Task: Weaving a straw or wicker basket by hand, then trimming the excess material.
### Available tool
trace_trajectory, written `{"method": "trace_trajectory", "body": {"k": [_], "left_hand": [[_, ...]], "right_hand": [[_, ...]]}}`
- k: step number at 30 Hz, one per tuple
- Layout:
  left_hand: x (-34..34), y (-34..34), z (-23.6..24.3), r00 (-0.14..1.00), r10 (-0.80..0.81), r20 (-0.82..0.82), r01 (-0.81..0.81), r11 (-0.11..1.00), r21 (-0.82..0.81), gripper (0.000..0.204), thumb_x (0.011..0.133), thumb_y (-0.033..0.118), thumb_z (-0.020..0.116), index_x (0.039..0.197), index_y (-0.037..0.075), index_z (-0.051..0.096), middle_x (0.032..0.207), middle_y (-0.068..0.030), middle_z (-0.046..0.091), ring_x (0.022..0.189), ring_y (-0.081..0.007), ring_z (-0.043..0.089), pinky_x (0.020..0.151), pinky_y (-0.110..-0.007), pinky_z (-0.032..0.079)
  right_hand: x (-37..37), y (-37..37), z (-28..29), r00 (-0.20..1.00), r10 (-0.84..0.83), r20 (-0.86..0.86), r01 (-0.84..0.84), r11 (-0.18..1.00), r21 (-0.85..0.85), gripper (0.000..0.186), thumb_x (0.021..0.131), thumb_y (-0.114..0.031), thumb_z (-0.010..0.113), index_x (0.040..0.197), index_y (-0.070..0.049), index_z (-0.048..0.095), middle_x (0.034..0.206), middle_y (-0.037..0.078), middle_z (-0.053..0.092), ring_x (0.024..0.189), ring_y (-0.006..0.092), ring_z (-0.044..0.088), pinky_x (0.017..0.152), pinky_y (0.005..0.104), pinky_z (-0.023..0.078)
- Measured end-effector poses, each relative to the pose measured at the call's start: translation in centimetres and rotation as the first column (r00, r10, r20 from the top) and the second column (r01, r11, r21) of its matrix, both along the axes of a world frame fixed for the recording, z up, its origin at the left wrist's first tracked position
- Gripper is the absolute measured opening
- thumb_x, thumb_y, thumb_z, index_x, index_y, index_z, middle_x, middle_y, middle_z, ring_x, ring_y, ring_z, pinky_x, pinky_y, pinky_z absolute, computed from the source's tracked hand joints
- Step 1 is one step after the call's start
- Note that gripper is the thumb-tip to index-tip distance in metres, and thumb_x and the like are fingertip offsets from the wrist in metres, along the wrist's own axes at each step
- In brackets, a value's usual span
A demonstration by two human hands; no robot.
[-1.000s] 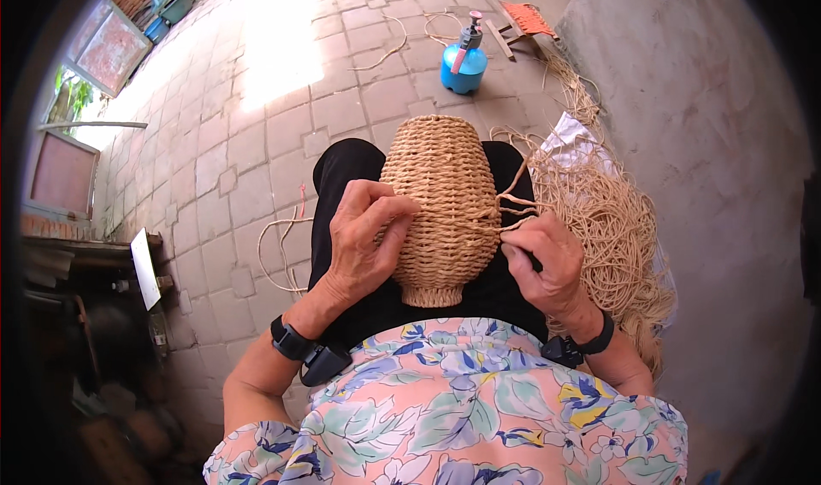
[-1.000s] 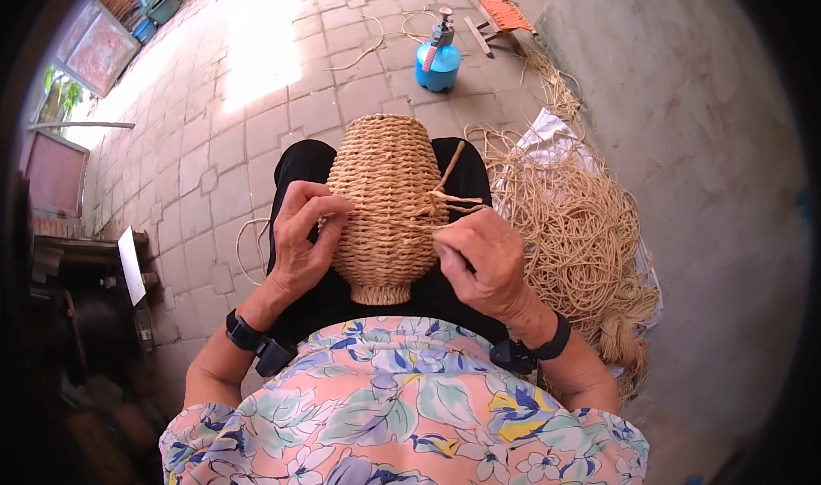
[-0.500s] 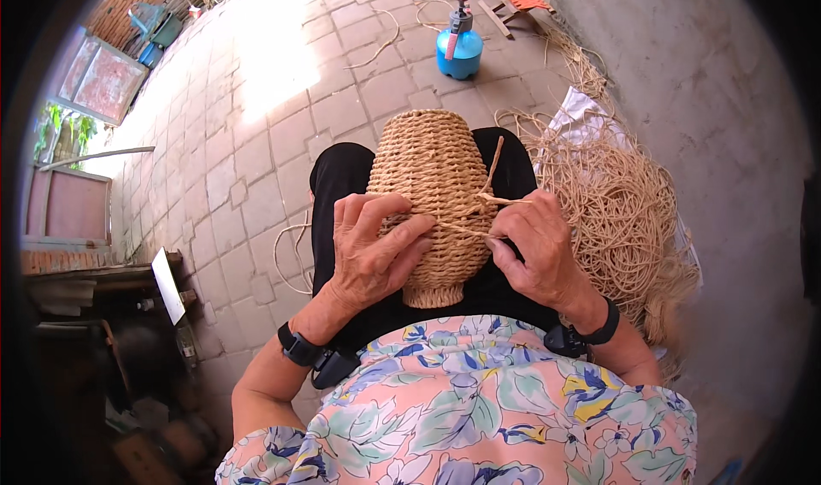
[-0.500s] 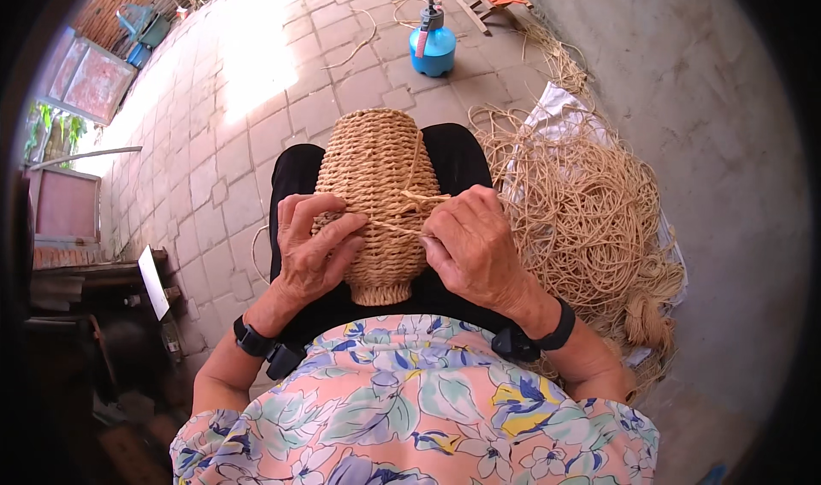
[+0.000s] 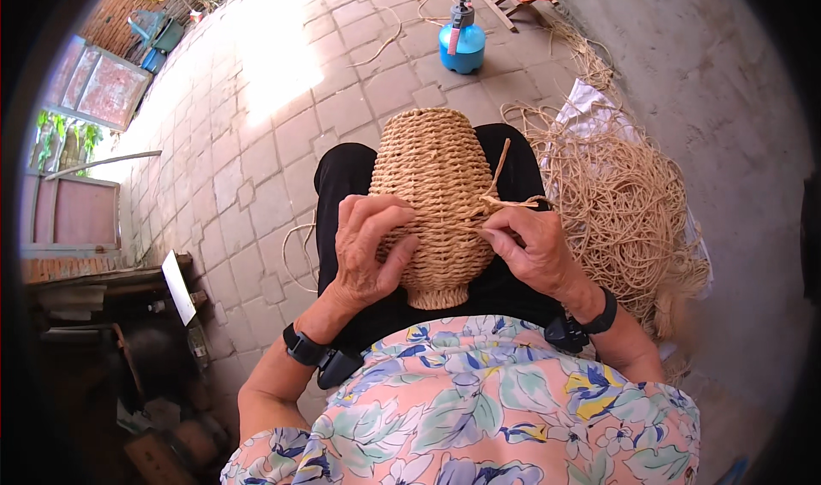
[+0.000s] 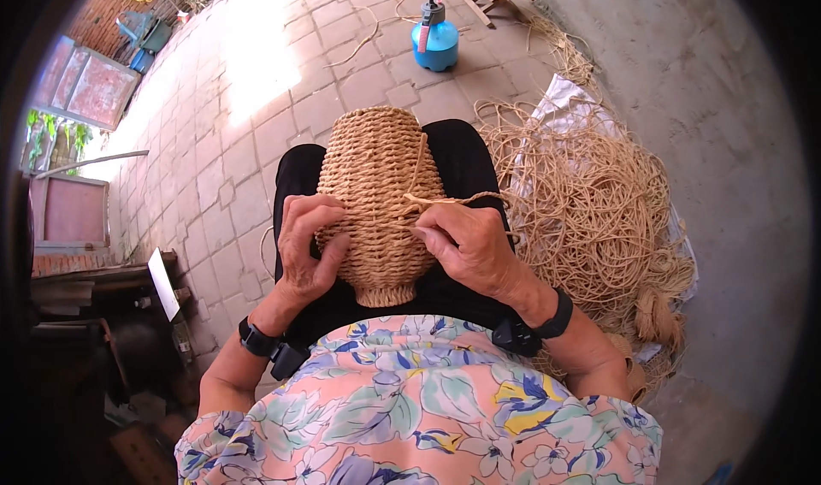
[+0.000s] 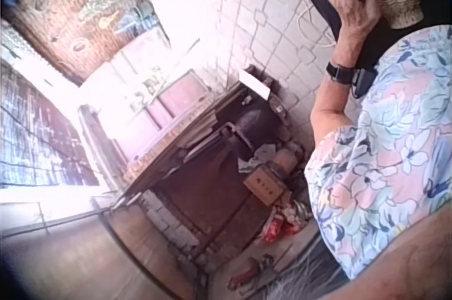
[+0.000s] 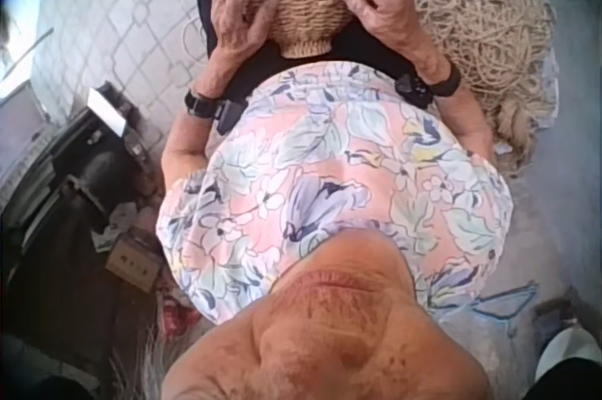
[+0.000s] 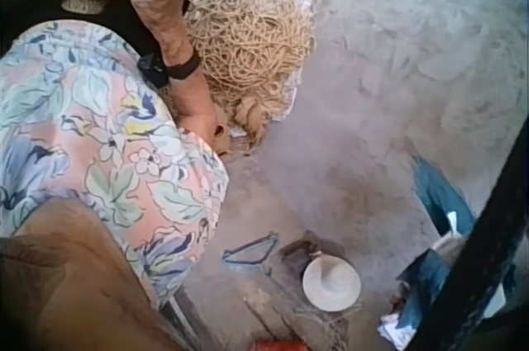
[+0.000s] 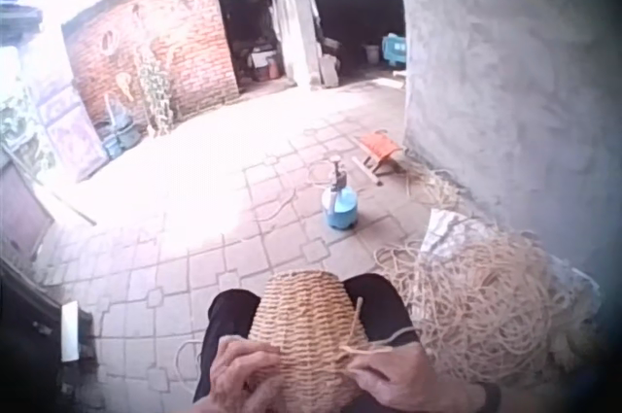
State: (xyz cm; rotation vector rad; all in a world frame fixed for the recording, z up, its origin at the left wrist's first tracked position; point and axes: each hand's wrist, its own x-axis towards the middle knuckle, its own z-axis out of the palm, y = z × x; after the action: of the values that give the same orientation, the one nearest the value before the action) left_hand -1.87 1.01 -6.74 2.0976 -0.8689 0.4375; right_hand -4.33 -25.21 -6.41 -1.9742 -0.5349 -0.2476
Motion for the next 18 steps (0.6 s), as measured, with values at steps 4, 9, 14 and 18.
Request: {"method": "trace_trajectory", "body": {"k": [4, 9, 14, 18], "left_hand": [[-0.4, 0.3, -1.1, 0.979, 0.088, -0.182, -0.132, 0.959, -0.251, 0.019, 0.091, 0.002, 0.059, 0.11, 0.001, 0.054, 0.113, -0.015, 0.059, 0.104, -0.024, 0.056, 0.096, -0.036, 0.044], [-0.7, 0.2, -0.6, 0.977, 0.135, -0.167, -0.165, 0.969, -0.183, 0.016, 0.086, 0.004, 0.069, 0.101, 0.005, 0.063, 0.105, -0.0115, 0.062, 0.097, -0.027, 0.058, 0.085, -0.037, 0.048], [-0.9, -0.5, 0.1, 0.979, 0.161, -0.123, -0.172, 0.981, -0.089, 0.012, 0.079, 0.002, 0.072, 0.09, 0.006, 0.068, 0.103, -0.0099, 0.062, 0.094, -0.0268, 0.056, 0.081, -0.037, 0.046], [-0.8, -0.9, 0.6, 0.989, 0.136, -0.064, -0.139, 0.989, -0.045, 0.012, 0.078, 0.002, 0.072, 0.089, 0.005, 0.067, 0.103, -0.0106, 0.061, 0.094, -0.0267, 0.056, 0.082, -0.037, 0.047]], "right_hand": [[-0.2, -0.2, 0.3, 0.999, 0.03, -0.036, -0.029, 0.999, 0.023, 0.01, 0.083, 0.0, 0.073, 0.089, -0.002, 0.065, 0.075, 0.01, 0.065, 0.063, 0.0226, 0.065, 0.056, 0.0309, 0.049], [0.4, 0.0, 0.5, 1.0, 0.028, 0.003, -0.028, 0.999, 0.027, 0.012, 0.082, 0.001, 0.074, 0.089, -0.002, 0.065, 0.075, 0.01, 0.065, 0.062, 0.0224, 0.064, 0.056, 0.031, 0.048], [0.4, 0.2, 0.8, 0.999, 0.019, 0.038, -0.018, 0.999, -0.04, 0.014, 0.08, -0.001, 0.075, 0.086, -0.004, 0.063, 0.074, 0.009, 0.064, 0.063, 0.0241, 0.065, 0.056, 0.0327, 0.049], [0.4, 0.2, 0.2, 0.997, 0.011, 0.074, -0.01, 1.0, -0.019, 0.014, 0.08, -0.001, 0.075, 0.087, -0.004, 0.063, 0.074, 0.01, 0.064, 0.063, 0.025, 0.065, 0.057, 0.0333, 0.05]]}}
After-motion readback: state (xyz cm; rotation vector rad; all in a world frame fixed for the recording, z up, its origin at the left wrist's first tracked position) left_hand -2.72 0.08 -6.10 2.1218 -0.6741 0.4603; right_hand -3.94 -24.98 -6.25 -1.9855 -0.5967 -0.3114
